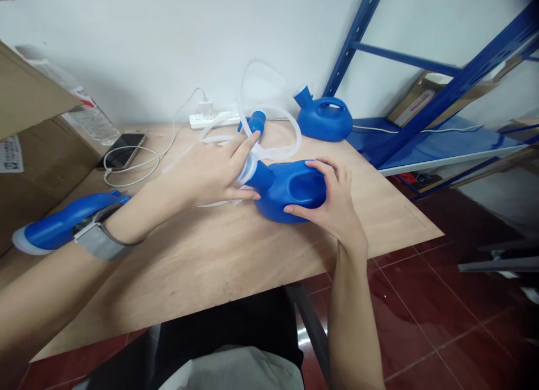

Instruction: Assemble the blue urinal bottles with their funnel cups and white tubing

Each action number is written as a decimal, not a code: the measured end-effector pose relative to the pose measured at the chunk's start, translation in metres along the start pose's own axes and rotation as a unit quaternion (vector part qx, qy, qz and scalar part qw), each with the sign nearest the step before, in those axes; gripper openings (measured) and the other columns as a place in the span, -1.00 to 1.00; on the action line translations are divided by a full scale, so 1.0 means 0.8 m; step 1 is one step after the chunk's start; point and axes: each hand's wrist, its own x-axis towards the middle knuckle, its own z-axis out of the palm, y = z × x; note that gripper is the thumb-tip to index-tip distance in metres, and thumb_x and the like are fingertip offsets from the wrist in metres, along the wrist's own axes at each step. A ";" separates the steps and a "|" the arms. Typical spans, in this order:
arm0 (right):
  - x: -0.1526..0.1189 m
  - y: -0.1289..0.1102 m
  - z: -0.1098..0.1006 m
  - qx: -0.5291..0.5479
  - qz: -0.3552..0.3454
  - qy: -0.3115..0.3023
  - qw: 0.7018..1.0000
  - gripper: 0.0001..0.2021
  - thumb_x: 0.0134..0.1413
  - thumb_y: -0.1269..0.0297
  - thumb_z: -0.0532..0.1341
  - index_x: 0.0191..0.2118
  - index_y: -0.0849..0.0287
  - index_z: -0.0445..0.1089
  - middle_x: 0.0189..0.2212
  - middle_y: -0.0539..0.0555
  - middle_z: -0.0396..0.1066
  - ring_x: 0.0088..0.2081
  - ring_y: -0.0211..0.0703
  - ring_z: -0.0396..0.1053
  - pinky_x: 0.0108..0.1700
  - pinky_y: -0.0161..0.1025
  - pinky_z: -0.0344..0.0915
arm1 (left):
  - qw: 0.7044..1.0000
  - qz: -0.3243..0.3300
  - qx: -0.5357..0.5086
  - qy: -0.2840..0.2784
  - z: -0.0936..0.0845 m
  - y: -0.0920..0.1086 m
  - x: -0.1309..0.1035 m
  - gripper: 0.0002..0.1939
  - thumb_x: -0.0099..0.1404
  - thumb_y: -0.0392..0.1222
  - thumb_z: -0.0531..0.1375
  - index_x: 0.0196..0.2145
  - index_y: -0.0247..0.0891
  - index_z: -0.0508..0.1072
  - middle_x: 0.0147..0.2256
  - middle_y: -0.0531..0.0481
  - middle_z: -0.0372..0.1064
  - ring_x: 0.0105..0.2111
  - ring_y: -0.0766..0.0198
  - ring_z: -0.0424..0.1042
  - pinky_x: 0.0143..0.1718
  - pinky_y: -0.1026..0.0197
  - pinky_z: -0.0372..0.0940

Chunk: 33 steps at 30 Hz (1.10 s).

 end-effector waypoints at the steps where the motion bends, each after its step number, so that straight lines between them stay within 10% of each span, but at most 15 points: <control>1: 0.000 0.000 0.000 0.000 0.001 -0.001 1.000 -0.12 -0.05 -0.43 0.43 0.30 -0.12 0.29 0.31 0.21 0.25 0.37 0.36 0.21 0.42 0.34 0.13 | 1.000 -0.006 0.011 -0.010 -0.001 0.002 0.002 0.09 0.34 0.44 0.24 0.53 -0.28 0.00 0.34 -0.40 0.31 0.15 -0.35 0.50 0.10 -0.10 0.37; 19: 0.001 0.002 -0.001 0.008 -0.007 -0.018 1.000 -0.14 -0.08 -0.33 0.50 0.28 -0.13 0.30 0.31 0.19 0.23 0.36 0.37 0.20 0.38 0.31 0.16 | 0.994 0.046 0.076 -0.067 -0.022 -0.001 0.020 -0.28 0.42 0.21 0.14 0.33 -0.32 0.28 -0.10 -0.39 0.61 -0.16 -0.31 0.60 -0.20 -0.15 0.39; 33: 0.001 0.001 -0.001 0.016 0.015 -0.011 1.000 -0.14 -0.11 -0.32 0.51 0.27 -0.13 0.31 0.27 0.20 0.24 0.36 0.38 0.20 0.40 0.33 0.14 | 0.999 0.025 0.013 -0.031 -0.006 -0.002 0.016 0.03 0.30 0.50 0.19 0.44 -0.29 0.17 0.09 -0.37 0.57 0.06 -0.33 0.58 0.07 -0.15 0.40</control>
